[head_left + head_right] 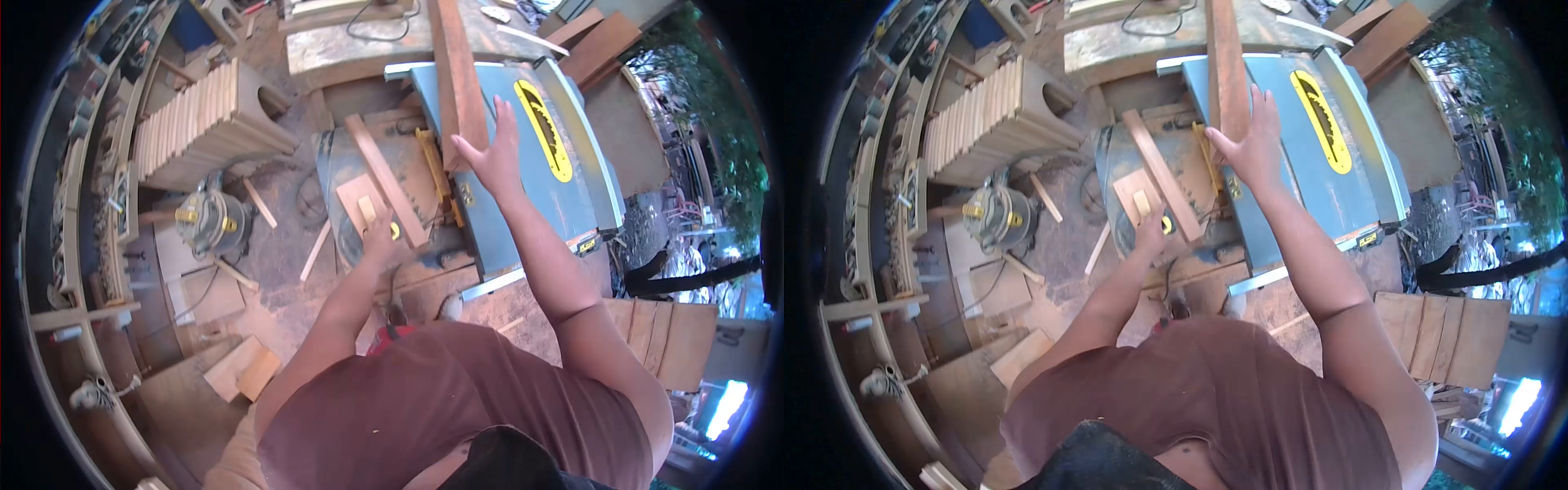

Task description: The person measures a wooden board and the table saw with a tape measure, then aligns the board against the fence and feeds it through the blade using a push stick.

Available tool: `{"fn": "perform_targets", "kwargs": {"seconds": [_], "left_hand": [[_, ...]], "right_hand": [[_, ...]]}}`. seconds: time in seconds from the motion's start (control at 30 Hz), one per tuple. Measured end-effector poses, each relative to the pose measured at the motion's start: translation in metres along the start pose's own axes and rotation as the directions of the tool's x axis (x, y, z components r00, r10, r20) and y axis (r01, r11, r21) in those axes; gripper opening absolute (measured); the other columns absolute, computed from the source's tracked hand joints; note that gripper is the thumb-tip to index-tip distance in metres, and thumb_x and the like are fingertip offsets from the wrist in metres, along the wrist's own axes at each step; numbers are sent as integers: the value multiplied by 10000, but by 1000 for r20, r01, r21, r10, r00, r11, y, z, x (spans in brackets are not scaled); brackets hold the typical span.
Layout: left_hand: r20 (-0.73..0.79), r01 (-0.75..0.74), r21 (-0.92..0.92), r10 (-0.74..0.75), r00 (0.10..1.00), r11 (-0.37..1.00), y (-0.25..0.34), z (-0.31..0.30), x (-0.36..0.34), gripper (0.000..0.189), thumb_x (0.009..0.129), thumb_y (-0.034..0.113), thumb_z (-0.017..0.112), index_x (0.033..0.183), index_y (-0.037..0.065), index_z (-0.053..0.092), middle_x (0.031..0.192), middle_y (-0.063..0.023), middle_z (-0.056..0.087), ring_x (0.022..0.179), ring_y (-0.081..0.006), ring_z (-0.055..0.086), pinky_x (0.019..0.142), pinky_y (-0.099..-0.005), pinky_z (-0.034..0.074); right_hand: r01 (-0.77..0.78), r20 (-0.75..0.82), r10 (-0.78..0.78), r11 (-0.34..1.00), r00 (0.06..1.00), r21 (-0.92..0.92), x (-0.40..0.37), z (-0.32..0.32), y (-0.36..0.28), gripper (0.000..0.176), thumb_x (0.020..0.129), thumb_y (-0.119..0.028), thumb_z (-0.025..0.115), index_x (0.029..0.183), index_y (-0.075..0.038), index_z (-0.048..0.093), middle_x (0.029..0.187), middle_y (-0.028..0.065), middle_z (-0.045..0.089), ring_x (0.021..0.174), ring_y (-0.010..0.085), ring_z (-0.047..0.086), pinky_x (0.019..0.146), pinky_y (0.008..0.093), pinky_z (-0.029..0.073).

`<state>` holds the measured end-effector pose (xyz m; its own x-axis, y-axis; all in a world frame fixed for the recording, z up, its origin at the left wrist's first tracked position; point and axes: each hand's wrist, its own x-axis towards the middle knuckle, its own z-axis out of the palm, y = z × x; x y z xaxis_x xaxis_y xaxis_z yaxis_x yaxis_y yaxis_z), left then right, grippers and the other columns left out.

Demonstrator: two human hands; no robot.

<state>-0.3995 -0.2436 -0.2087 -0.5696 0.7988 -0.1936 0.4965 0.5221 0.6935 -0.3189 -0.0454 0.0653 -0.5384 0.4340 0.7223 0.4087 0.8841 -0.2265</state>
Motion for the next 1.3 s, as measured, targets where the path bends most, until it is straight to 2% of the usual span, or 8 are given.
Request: {"fn": "perform_targets", "kwargs": {"seconds": [0.33,0.43,0.53,0.73,0.8,0.9,1.17,1.3], "left_hand": [[99,-64,386,28,995,920,-2,32,37,862,756,201,752,1496,185,312,1439,-178,397,1373,-363,313,1079,-576,281],[-90,-98,244,123,988,965,36,-11,53,926,724,263,798,1494,136,300,1497,-208,318,1416,-389,250,1127,-548,245],[-444,-385,138,405,799,912,88,-69,63,951,726,314,810,1483,67,290,1519,-213,277,1424,-416,232,1156,-506,235],[-262,-824,230,849,459,517,242,-111,65,956,766,378,788,1497,57,263,1512,-219,308,1408,-413,276,1136,-503,279],[-264,-475,-645,409,874,598,265,-64,64,915,845,510,686,1491,24,258,1541,-192,270,1409,-380,296,1153,-508,246],[348,339,-934,76,934,111,282,6,44,898,895,669,492,1474,11,294,1515,-187,329,1392,-342,342,1138,-497,271],[407,470,-828,249,879,-306,419,87,-142,672,961,641,360,1301,81,507,1277,-133,583,1202,-299,539,1000,-435,442],[379,537,-807,482,790,-245,409,200,-172,397,1000,456,460,1140,113,604,1043,-41,663,957,-187,652,847,-355,538]], "right_hand": [[-492,587,548,827,595,-273,23,14,12,850,762,-261,680,1476,-83,256,1342,283,451,1090,433,581,911,474,503],[-413,516,439,894,735,-172,-16,-23,30,843,749,-241,673,1474,-85,271,1346,275,457,1106,437,568,923,478,495],[-427,525,422,896,739,-120,-61,-111,30,831,747,-201,660,1480,-101,281,1364,250,459,1172,418,531,975,472,466],[-576,612,518,808,598,-121,-146,-326,2,858,705,-134,700,1472,-110,315,1407,217,447,1273,392,475,1046,438,423],[-610,606,558,779,567,-146,-179,-389,-6,875,674,-127,719,1461,-108,338,1393,215,461,1261,396,483,1042,433,425],[-598,615,565,781,551,-181,-217,-476,-13,880,642,-117,731,1445,-110,371,1382,211,471,1234,402,503,1022,433,436],[-287,622,405,914,671,-286,-370,-628,28,882,598,-132,783,1398,-52,419,1326,231,514,1234,404,516,1030,433,427],[-716,602,596,696,532,-57,-479,-666,73,1000,557,-177,872,1420,-37,386,1373,221,484,1254,388,495,1054,437,415]]}}
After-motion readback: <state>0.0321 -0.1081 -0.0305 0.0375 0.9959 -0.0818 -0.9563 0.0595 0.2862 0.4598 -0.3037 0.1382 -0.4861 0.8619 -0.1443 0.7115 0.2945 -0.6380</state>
